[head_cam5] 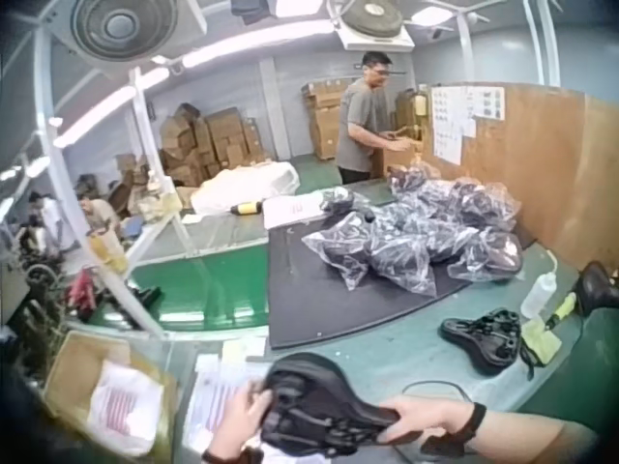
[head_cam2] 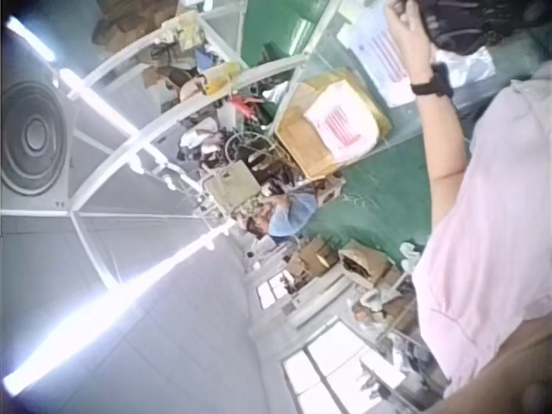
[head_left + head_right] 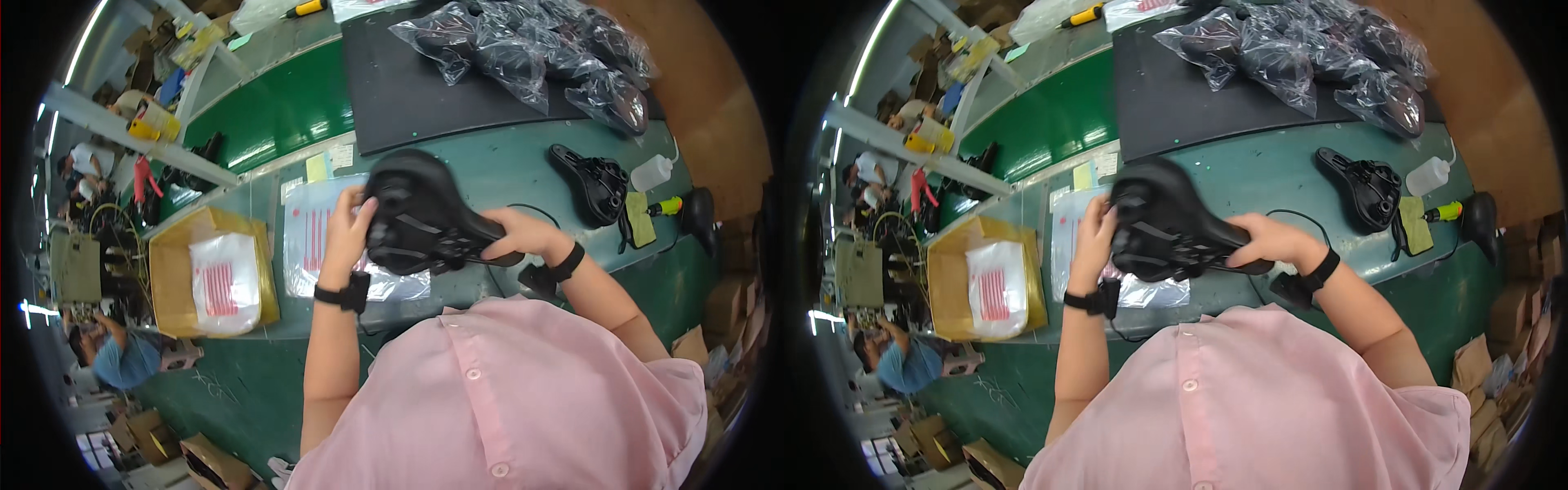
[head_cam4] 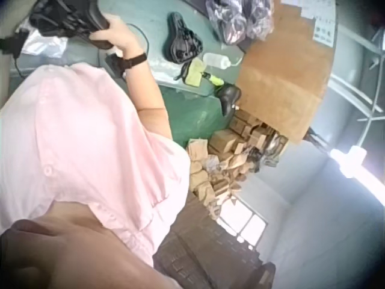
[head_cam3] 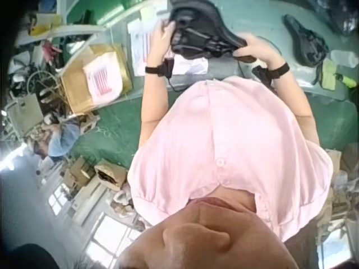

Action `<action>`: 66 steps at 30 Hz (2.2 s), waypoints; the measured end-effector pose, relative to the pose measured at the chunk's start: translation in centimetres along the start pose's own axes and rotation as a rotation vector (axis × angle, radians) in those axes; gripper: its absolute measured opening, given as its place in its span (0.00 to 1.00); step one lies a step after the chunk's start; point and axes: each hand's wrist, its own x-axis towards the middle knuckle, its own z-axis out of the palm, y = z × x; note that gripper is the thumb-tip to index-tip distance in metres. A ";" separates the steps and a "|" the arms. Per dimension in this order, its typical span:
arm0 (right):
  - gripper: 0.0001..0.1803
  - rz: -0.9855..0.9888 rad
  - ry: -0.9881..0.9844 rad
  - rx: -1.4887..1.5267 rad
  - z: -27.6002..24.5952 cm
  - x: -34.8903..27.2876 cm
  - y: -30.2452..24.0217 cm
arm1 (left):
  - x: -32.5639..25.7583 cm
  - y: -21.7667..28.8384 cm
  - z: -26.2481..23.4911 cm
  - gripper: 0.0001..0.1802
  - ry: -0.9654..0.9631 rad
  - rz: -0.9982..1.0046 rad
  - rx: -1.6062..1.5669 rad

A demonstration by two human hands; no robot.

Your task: The person repeatedly picks up black bicycle seats from a pile on a green workbench, places them into clear plastic bags, and sets the packaged items aside. The process is repetitive, involving handling the seats one at a time and ensuring they are fully enclosed in the packaging material.

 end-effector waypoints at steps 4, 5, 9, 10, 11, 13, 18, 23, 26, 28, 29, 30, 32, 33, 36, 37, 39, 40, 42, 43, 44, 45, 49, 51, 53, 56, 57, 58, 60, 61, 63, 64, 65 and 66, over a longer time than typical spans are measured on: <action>0.25 -0.002 0.260 0.441 0.5 -2.0 7.5 | 0.8 -6.9 4.2 0.27 0.303 -0.037 0.215; 0.21 0.033 0.313 0.469 0.5 -2.3 9.1 | 0.0 -8.9 7.2 0.27 0.292 0.016 0.476; 0.16 0.106 0.431 0.669 -0.7 -2.5 15.0 | -3.4 -9.7 14.7 0.20 0.014 -0.035 0.996; 0.15 0.124 0.399 0.742 -0.8 -2.3 15.7 | -3.0 -11.7 15.1 0.19 0.026 0.003 1.039; 0.16 0.111 0.432 0.734 -0.8 -2.5 16.2 | -2.1 -12.0 14.9 0.17 -0.008 0.016 1.021; 0.16 0.100 0.428 0.751 -0.6 -2.3 15.7 | -0.9 -12.4 13.8 0.13 -0.069 0.024 0.994; 0.16 0.145 0.441 0.786 -1.3 -0.2 16.6 | -0.2 -13.9 7.8 0.09 0.036 -0.104 0.451; 0.18 0.105 0.323 0.761 -0.9 0.4 11.8 | -1.5 -14.0 3.4 0.13 0.051 -0.382 -0.049; 0.23 -0.006 0.202 0.715 0.1 1.9 7.6 | -2.0 -12.2 1.7 0.11 0.009 -0.479 -0.252; 0.26 -0.061 0.068 0.803 1.5 4.3 4.6 | -2.4 -12.5 1.2 0.10 0.019 -0.491 -0.404; 0.27 -0.071 0.042 0.845 2.7 5.3 2.6 | -2.1 -12.2 1.3 0.09 0.048 -0.484 -0.464; 0.27 -0.085 0.007 0.886 3.7 6.5 1.1 | -2.0 -11.5 1.3 0.08 0.088 -0.476 -0.520; 0.26 -0.103 -0.065 0.852 4.6 9.9 2.7 | -2.1 -10.3 1.4 0.05 0.085 -0.457 -0.545; 0.24 -0.047 -0.075 0.847 5.1 11.4 3.6 | -2.1 -10.1 1.3 0.04 0.047 -0.440 -0.511; 0.19 0.054 -0.126 0.845 7.6 15.4 4.7 | -2.1 -11.2 1.5 0.03 -0.007 -0.373 -0.445; 0.18 0.082 -0.118 0.863 8.8 16.2 3.9 | -2.0 -11.2 1.7 0.04 0.003 -0.365 -0.389; 0.18 0.129 -0.012 0.809 9.5 18.1 5.4 | -2.1 -12.4 1.5 0.06 0.024 -0.254 -0.055; 0.18 0.148 0.045 0.783 9.4 19.1 6.6 | -2.2 -12.4 0.5 0.06 0.045 -0.318 -0.186; 0.21 0.138 0.152 0.698 8.7 20.2 8.6 | -3.3 -12.2 -2.7 0.08 0.096 -0.448 -0.443; 0.22 0.120 0.187 0.632 8.1 20.3 9.3 | -4.2 -12.7 -4.8 0.08 0.205 -0.429 -0.663; 0.23 0.100 0.228 0.568 7.5 20.1 9.8 | -5.0 -13.2 -6.7 0.07 0.309 -0.404 -0.880; 0.26 0.066 0.275 0.515 7.0 19.8 9.9 | -5.8 -13.2 -8.3 0.07 0.385 -0.425 -0.960; 0.30 -0.040 0.381 0.295 5.7 18.3 8.4 | -7.8 -11.8 -9.9 0.07 0.297 -0.545 -0.872; 0.31 -0.217 0.436 0.068 5.1 17.2 7.6 | -7.7 -11.6 -8.9 0.12 0.278 -0.570 -0.699; 0.33 -0.241 0.369 -0.167 5.3 15.2 4.2 | -7.4 -12.5 -7.8 0.09 0.363 -0.543 -0.589; 0.33 -0.328 0.288 -0.435 6.3 13.6 3.5 | -5.9 -12.2 -6.1 0.12 0.467 -0.490 -0.642; 0.32 -0.380 0.290 -0.559 6.9 13.3 3.0 | -5.6 -13.1 -5.8 0.13 0.471 -0.478 -0.662; 0.32 -0.428 0.296 -0.682 7.6 13.2 2.5 | -5.0 -13.0 -5.6 0.14 0.470 -0.467 -0.681; 0.28 -0.424 0.273 -0.863 8.1 14.2 4.5 | -4.6 -12.6 -5.8 0.16 0.565 -0.420 -0.628; 0.27 -0.364 0.241 -0.912 8.3 14.3 4.7 | -4.3 -10.9 -6.0 0.16 0.518 -0.409 -0.607; 0.24 -0.369 0.242 -0.927 8.6 15.0 6.0 | -3.9 -7.3 -5.5 0.15 0.536 -0.326 -0.423; 0.25 -0.227 0.143 -0.856 8.7 14.7 4.7 | -4.3 -6.5 -6.2 0.13 0.343 -0.195 -0.284; 0.27 -0.160 0.104 -0.830 8.9 14.8 3.7 | -5.0 -5.4 -5.9 0.11 0.187 -0.003 -0.075; 0.26 -0.081 0.108 -0.733 8.9 15.0 3.4 | -5.4 -1.8 -4.3 0.08 0.133 0.037 0.016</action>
